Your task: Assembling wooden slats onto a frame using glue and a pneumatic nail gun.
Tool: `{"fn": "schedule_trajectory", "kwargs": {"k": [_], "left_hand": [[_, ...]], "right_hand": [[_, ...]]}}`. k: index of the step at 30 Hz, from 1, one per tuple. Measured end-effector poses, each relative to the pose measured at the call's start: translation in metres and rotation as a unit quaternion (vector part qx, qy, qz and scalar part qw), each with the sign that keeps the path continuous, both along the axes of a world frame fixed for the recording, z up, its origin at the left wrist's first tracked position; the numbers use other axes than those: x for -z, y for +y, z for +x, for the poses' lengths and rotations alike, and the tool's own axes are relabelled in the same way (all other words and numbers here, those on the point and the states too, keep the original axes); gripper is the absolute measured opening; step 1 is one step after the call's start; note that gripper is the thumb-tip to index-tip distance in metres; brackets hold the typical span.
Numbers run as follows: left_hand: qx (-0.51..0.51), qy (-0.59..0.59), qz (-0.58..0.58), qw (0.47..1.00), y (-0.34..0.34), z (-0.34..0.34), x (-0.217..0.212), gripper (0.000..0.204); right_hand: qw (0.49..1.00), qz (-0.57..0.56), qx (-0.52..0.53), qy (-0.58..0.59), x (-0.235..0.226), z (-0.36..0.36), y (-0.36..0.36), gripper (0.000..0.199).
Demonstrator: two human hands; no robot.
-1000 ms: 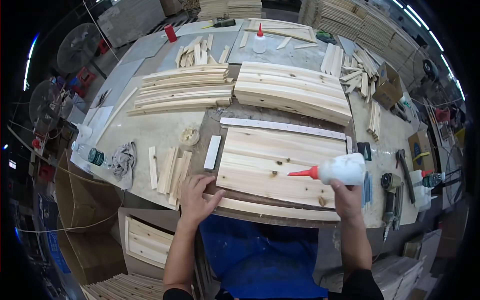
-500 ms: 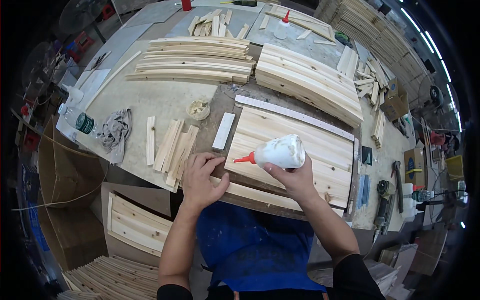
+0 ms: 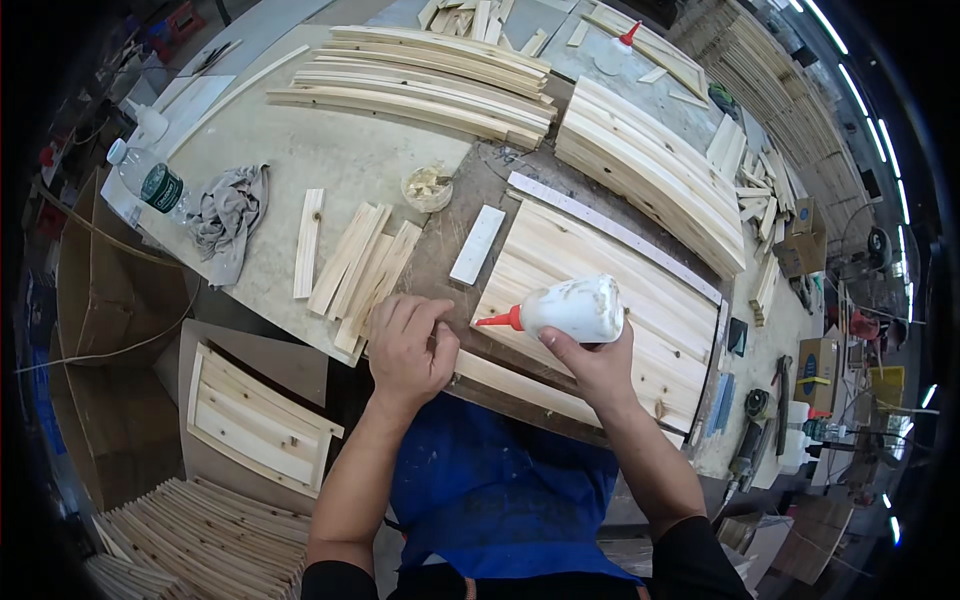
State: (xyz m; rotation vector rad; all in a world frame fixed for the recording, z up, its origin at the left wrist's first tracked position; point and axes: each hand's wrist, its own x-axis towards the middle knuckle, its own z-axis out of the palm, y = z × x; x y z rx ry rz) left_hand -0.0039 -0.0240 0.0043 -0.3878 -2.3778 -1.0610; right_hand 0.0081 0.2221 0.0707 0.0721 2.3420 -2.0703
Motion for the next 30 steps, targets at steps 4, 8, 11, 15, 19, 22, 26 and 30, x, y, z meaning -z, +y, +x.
{"fn": "schedule_trajectory", "kwargs": {"k": [4,8,11,15,19,22,26,30], "left_hand": [[0.002,-0.006,0.002,1.000,0.002,0.000,0.000,0.025],[0.003,0.003,-0.002,1.000,-0.002,0.000,0.002,0.024],[0.007,0.002,-0.003,1.000,0.000,-0.001,0.003,0.023],[0.008,0.003,-0.002,1.000,0.001,-0.002,0.002,0.023],[0.009,0.005,-0.001,1.000,0.000,-0.001,0.004,0.022],[0.007,0.008,0.001,1.000,0.000,-0.001,0.004,0.022],[0.005,0.012,0.007,1.000,0.000,0.000,0.003,0.021],[0.005,0.015,0.010,1.000,0.000,0.000,0.004,0.021]], "right_hand": [[0.999,-0.024,0.011,0.022,-0.003,0.002,0.003,0.050],[0.999,-0.034,0.011,0.032,-0.009,0.002,-0.003,0.052],[0.998,-0.030,0.017,0.047,-0.010,0.003,-0.004,0.053],[1.000,-0.019,-0.004,0.014,-0.006,0.003,-0.002,0.054],[1.000,-0.030,0.004,0.009,-0.002,0.004,-0.004,0.053],[0.999,-0.033,0.015,0.017,-0.002,0.004,-0.005,0.051],[1.000,-0.021,0.007,0.014,0.002,0.004,-0.006,0.049],[1.000,-0.014,0.010,0.016,0.003,0.003,-0.006,0.049]]}}
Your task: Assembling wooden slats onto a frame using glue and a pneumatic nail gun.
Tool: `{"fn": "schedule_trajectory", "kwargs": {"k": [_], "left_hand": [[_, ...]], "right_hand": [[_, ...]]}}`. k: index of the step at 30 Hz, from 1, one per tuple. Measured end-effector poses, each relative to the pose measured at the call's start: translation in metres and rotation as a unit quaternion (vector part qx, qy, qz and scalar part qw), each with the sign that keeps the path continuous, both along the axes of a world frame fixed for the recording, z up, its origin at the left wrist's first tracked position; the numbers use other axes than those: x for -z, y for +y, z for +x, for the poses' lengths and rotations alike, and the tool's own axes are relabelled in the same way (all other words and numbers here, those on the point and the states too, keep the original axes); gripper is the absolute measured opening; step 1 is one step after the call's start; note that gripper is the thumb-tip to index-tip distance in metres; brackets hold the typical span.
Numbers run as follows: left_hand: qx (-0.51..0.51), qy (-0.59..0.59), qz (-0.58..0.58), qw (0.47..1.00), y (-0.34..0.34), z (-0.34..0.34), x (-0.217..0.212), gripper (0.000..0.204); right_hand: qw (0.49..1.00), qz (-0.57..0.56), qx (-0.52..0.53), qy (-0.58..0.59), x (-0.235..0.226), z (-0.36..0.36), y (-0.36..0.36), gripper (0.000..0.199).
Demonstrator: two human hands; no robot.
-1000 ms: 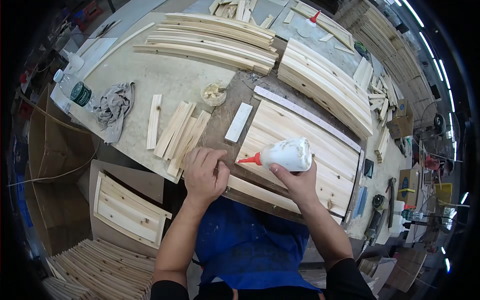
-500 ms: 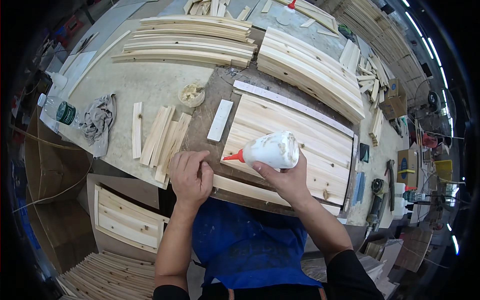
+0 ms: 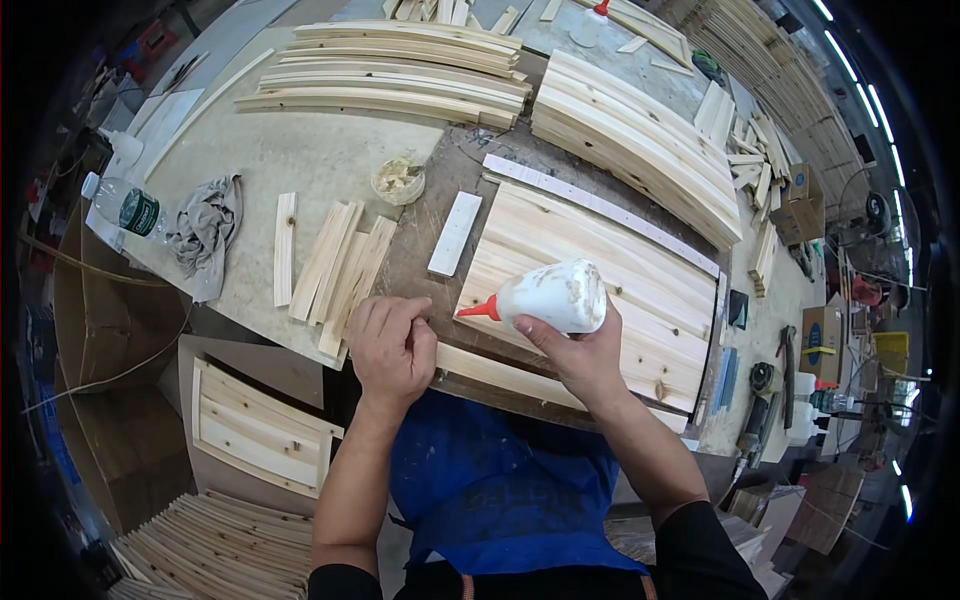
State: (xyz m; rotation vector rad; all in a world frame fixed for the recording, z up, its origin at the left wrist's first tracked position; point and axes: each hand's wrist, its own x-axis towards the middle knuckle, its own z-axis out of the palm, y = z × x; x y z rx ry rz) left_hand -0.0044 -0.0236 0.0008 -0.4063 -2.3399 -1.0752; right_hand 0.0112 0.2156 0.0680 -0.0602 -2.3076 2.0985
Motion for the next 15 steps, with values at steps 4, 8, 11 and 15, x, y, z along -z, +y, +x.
{"fn": "schedule_trajectory", "kwargs": {"k": [4,8,11,15], "left_hand": [[-0.001,-0.001,-0.001,1.000,0.0002,0.0002,-0.0001,0.021],[-0.004,0.000,-0.003,1.000,0.0002,0.0003,-0.0002,0.021],[-0.004,0.003,-0.004,1.000,0.0000,0.0004,-0.0004,0.021],[-0.001,-0.001,-0.004,1.000,-0.0002,0.0006,-0.0005,0.021]], "right_hand": [[1.000,0.009,0.010,0.015,0.0022,-0.0017,0.0008,0.048],[1.000,0.026,0.007,0.012,0.0028,-0.0020,0.0024,0.047],[1.000,0.008,0.001,0.010,0.0016,-0.0005,0.0009,0.046],[1.000,0.003,0.004,0.012,0.0061,-0.0027,0.0025,0.046]]}}
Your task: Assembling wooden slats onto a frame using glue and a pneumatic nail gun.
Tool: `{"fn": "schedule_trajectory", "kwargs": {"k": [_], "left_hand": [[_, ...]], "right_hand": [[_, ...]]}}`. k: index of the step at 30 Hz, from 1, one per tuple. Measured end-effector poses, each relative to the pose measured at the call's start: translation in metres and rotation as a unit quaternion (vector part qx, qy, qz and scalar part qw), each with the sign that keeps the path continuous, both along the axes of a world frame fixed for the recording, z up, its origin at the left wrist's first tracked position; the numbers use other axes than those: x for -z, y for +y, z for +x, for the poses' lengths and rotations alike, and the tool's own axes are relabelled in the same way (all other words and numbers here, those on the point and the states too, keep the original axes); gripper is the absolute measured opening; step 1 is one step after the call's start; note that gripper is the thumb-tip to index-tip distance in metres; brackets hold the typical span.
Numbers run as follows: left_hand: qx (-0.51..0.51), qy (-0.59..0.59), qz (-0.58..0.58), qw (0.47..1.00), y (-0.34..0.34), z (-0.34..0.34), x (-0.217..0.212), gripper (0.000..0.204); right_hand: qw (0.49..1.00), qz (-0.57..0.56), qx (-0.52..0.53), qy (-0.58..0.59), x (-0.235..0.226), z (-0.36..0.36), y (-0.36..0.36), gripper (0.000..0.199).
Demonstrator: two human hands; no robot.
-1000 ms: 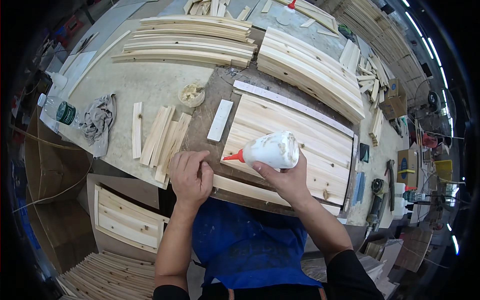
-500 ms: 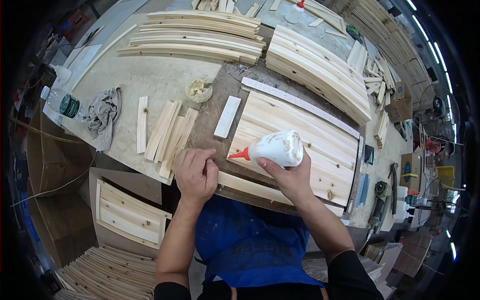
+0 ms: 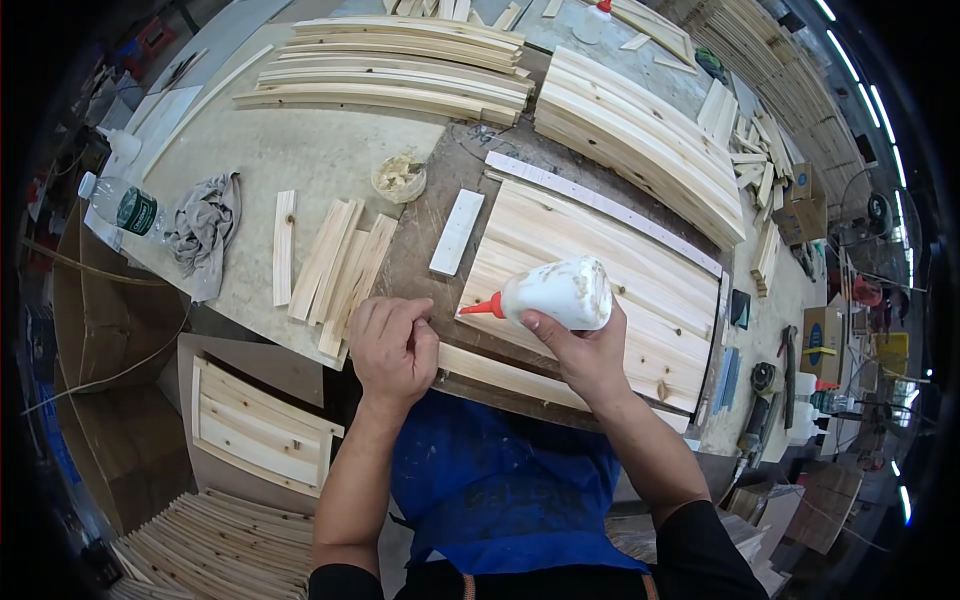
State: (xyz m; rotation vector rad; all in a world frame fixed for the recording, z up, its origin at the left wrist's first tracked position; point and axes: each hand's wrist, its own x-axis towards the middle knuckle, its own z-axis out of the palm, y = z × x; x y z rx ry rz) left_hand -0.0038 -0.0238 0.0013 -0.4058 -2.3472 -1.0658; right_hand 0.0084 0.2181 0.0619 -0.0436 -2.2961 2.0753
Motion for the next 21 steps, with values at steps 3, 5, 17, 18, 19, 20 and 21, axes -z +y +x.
{"fn": "schedule_trajectory", "kwargs": {"k": [3,5,17,18,19,20,21], "left_hand": [[-0.002,0.001,-0.002,1.000,0.000,-0.001,0.001,0.021],[-0.002,0.003,-0.002,1.000,0.000,-0.001,0.000,0.021],[0.004,0.009,-0.001,1.000,0.000,-0.001,0.002,0.021],[0.006,0.008,0.000,1.000,0.000,-0.002,0.003,0.021],[0.008,0.007,0.001,1.000,0.000,-0.002,0.003,0.021],[0.011,0.008,0.002,1.000,0.000,-0.002,0.004,0.021],[0.009,0.010,0.002,1.000,0.000,-0.002,0.004,0.021]], "right_hand": [[1.000,-0.003,0.006,0.001,0.001,-0.005,0.001,0.046],[1.000,-0.012,0.010,0.000,0.002,-0.008,0.002,0.046],[0.997,-0.051,0.062,0.010,0.003,-0.046,0.012,0.044],[0.997,-0.051,0.065,0.012,0.004,-0.050,0.014,0.044],[0.997,-0.045,0.066,0.014,0.005,-0.053,0.016,0.044],[0.997,-0.039,0.068,0.017,0.006,-0.057,0.019,0.044],[0.997,-0.035,0.068,0.019,0.007,-0.060,0.020,0.044]]}}
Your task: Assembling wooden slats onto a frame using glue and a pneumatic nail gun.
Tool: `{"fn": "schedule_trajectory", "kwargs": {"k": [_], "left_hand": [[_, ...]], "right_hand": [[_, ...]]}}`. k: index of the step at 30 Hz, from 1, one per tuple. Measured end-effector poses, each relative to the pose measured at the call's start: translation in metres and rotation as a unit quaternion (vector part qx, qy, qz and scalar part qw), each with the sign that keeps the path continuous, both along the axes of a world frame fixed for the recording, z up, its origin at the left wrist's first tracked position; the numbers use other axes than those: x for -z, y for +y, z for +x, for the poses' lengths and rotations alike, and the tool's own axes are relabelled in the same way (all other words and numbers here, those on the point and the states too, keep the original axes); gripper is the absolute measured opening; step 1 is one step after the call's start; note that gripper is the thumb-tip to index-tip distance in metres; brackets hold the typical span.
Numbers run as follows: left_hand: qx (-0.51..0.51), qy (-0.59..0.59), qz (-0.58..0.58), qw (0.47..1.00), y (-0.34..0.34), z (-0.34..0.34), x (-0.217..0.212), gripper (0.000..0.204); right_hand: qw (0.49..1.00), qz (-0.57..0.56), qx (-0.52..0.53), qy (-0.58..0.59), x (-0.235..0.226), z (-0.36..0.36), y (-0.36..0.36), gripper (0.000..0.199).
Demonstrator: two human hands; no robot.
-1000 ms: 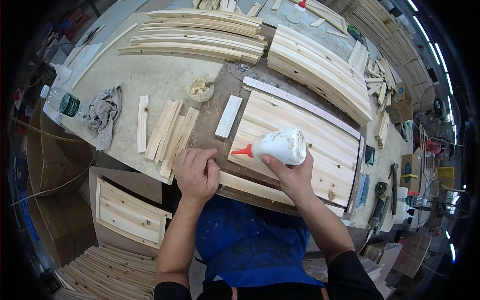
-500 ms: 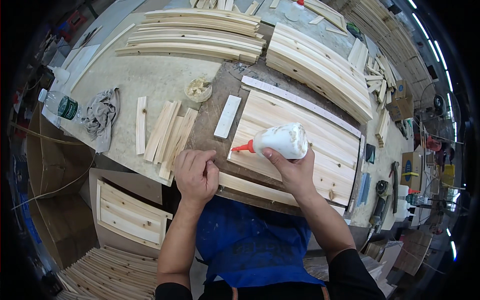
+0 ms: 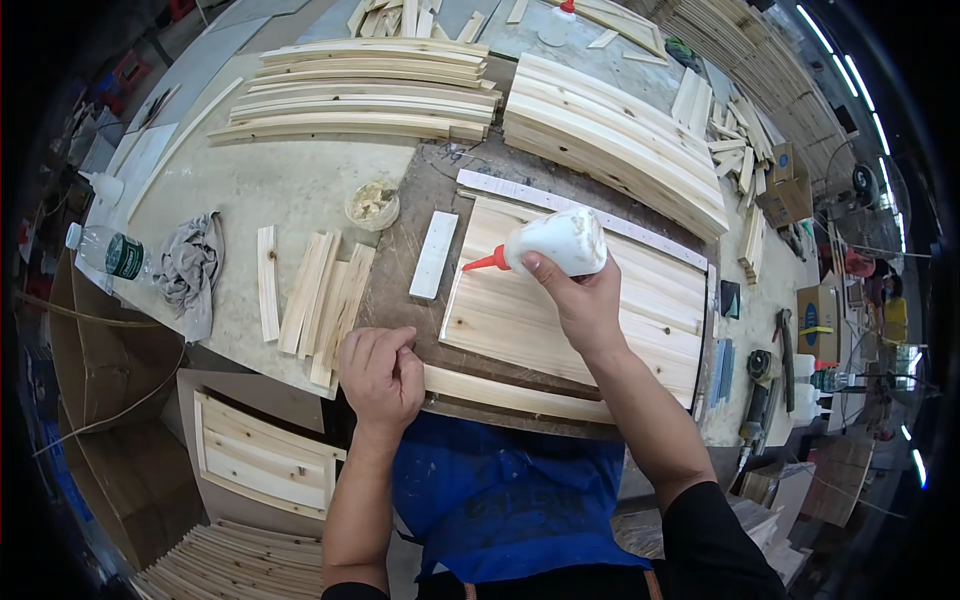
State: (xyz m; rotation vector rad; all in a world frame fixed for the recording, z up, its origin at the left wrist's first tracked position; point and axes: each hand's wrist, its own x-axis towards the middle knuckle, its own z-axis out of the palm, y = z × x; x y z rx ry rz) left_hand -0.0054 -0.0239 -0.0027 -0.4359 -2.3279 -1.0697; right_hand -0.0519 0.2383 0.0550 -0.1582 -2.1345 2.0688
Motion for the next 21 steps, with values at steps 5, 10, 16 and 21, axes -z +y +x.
{"fn": "schedule_trajectory", "kwargs": {"k": [5,10,16,21], "left_hand": [[-0.001,0.006,0.003,1.000,0.001,0.001,0.000,0.021],[0.003,0.005,-0.001,1.000,0.000,0.001,-0.002,0.021],[0.008,0.005,0.004,1.000,0.000,0.003,-0.001,0.020],[0.006,0.004,0.005,1.000,0.000,0.004,0.000,0.019]], "right_hand": [[1.000,0.007,0.019,0.005,0.004,-0.018,0.005,0.045],[0.999,0.012,0.034,0.016,0.004,-0.038,0.016,0.045],[0.997,0.008,0.062,0.037,0.008,-0.063,0.019,0.045],[0.996,0.006,0.077,0.035,0.009,-0.073,0.022,0.044]]}}
